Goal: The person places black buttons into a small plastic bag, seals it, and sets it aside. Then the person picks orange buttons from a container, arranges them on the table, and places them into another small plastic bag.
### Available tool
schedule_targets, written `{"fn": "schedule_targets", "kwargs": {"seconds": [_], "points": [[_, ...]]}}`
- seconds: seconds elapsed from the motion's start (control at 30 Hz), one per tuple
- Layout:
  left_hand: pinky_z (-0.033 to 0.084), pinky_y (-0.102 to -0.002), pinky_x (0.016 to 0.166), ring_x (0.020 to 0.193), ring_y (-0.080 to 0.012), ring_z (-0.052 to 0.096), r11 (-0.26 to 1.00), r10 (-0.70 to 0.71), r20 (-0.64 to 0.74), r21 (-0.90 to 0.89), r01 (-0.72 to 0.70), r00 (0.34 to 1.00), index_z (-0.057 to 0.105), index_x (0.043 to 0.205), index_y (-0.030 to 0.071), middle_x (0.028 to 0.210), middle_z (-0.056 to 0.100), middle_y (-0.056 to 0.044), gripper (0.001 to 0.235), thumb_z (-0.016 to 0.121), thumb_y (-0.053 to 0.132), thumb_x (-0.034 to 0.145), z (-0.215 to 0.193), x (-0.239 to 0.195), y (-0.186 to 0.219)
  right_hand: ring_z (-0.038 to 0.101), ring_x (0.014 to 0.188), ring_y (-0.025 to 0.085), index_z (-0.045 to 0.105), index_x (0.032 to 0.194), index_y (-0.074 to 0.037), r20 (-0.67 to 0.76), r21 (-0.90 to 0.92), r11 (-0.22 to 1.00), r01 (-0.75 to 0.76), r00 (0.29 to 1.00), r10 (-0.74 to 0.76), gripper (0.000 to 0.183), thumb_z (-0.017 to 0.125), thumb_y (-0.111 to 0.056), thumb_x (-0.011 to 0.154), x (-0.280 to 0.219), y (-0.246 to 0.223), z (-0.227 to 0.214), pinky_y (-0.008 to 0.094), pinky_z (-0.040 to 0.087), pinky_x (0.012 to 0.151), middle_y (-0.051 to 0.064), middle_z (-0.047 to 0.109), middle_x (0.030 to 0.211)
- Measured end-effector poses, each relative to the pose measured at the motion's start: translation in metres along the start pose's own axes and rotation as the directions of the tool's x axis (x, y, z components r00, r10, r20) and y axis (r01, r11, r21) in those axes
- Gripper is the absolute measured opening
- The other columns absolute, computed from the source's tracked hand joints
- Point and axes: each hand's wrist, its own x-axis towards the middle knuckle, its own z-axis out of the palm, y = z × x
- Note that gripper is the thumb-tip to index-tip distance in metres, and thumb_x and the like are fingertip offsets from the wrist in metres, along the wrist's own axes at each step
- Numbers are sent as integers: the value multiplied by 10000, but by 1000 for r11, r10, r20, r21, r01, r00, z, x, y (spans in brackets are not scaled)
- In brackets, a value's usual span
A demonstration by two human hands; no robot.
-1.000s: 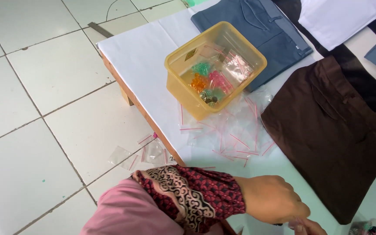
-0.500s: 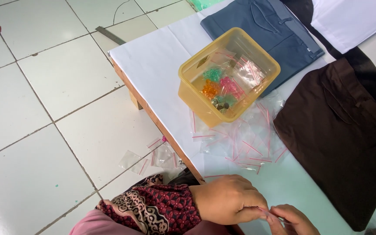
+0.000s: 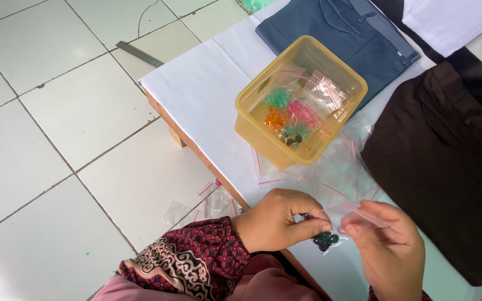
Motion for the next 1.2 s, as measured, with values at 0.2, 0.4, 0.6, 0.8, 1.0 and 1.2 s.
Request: {"fn": "schedule_targets", "kwargs": {"seconds": [0.2,0.4,0.6,0.8,1.0,1.2], "points": [[557,-279,724,786,-144,686,1000,-19,-89,15,20,996,741,980,143,868,739,1,106,712,244,985,-20,0,1,729,770,211,637,1249,12,58,-160,986,-41,997,51,442,705,88,818,8,-22,31,324,620,762,180,765,795],[560,-317,766,809,-203,690,983,159,-86,106,-150,983,698,1032,128,904,715,-19,92,650,207,1037,-41,25,19,704,752,168,596,1222,78,158,-217,956,197,974,-164,428,728,74,815,36,-41,36,266,581,733,165,750,854],[648,-317,753,791,-181,743,887,326,-63,366,-282,943,672,1170,97,920,757,-58,297,622,339,1005,-76,94,32,703,873,272,530,1057,102,226,-249,810,531,845,-485,59,580,106,1088,101,-91,38,402,639,987,244,669,970],[524,-431,861,955,-343,635,690,373,-123,700,-186,920,661,1180,87,1022,649,-107,200,632,205,1022,-121,124,4,740,878,240,625,1102,114,288,-412,728,549,836,-467,113,706,146,1029,149,-91,67,298,605,799,229,715,978],[537,-461,871,1014,-357,668,616,231,-79,783,-84,970,615,1218,96,1150,645,-121,286,631,66,933,-125,119,-21,745,924,191,706,1135,-19,424,-536,580,614,789,-444,151,700,-46,986,196,-51,82,320,582,796,113,767,1005],[564,-505,708,888,-402,689,504,153,-41,863,-43,987,542,1146,69,984,530,-114,267,661,60,908,-120,119,-20,714,800,252,719,1161,-129,495,-681,160,715,609,-620,334,805,-150,839,226,-10,84,403,549,872,-24,673,738]]}}
